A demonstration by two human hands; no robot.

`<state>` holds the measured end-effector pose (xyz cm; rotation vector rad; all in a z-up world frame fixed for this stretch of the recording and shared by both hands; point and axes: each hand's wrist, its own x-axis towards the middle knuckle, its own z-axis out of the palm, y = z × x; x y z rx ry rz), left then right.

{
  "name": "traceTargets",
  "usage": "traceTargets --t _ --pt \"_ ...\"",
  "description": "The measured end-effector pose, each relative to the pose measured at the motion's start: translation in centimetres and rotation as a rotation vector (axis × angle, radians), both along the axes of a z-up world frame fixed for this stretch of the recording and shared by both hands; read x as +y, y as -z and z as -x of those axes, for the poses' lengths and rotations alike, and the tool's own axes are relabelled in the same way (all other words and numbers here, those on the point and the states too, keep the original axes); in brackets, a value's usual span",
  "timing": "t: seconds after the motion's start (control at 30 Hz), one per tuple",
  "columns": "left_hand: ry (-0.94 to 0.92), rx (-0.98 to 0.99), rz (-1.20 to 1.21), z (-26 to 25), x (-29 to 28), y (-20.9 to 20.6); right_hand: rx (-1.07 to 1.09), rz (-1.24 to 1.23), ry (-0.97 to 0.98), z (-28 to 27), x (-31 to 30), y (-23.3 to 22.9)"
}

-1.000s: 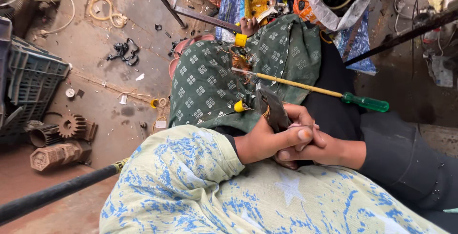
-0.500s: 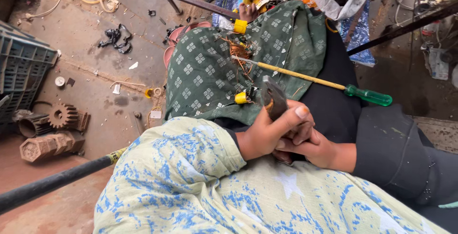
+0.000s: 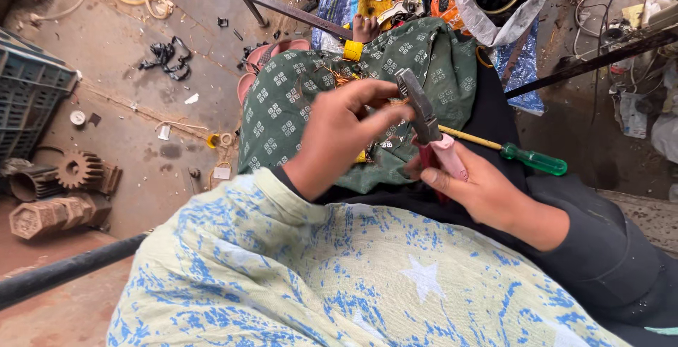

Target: The person is repairing a small yellow electrical component by stripping copper wires with pliers and using a screwdriver to adjust internal connections. They repeatedly strip, twist, and insert the wires into the component while seated in a workshop environment.

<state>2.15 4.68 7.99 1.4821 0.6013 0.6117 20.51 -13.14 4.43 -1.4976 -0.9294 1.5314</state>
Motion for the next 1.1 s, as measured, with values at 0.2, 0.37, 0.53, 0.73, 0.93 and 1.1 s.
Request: traceTargets --t 0.2,0.37,0.53,0.73,0.93,1.1 --pt "-0.023 0.039 -0.191 0.8 1.2 -0.9 0.097 0.066 -0.075 -0.7 0.0 -1.4" --pt "0.008 0.038 -0.218 0.6 0.7 -1.6 0.091 0.077 -0.094 -1.0 0.6 -1.7" --pt "0.048 -0.064 -0.13 0.8 0.4 -1.6 0.109 0.074 -0.07 -1.1 0.5 -1.7" --pt "0.033 -0.164 0.104 0.4 0.3 0.5 0.089 -0.008 -0.095 -1.1 0.2 -1.5" --pt "0.062 -0.247 0.208 -0.4 0.4 1.8 0.074 0.03 -0.107 -1.6 -0.5 -0.9" --pt "0.023 -0.196 0.073 -0.2 0.1 0.7 0.101 0.016 -0.14 -1.5 -0.3 -1.3"
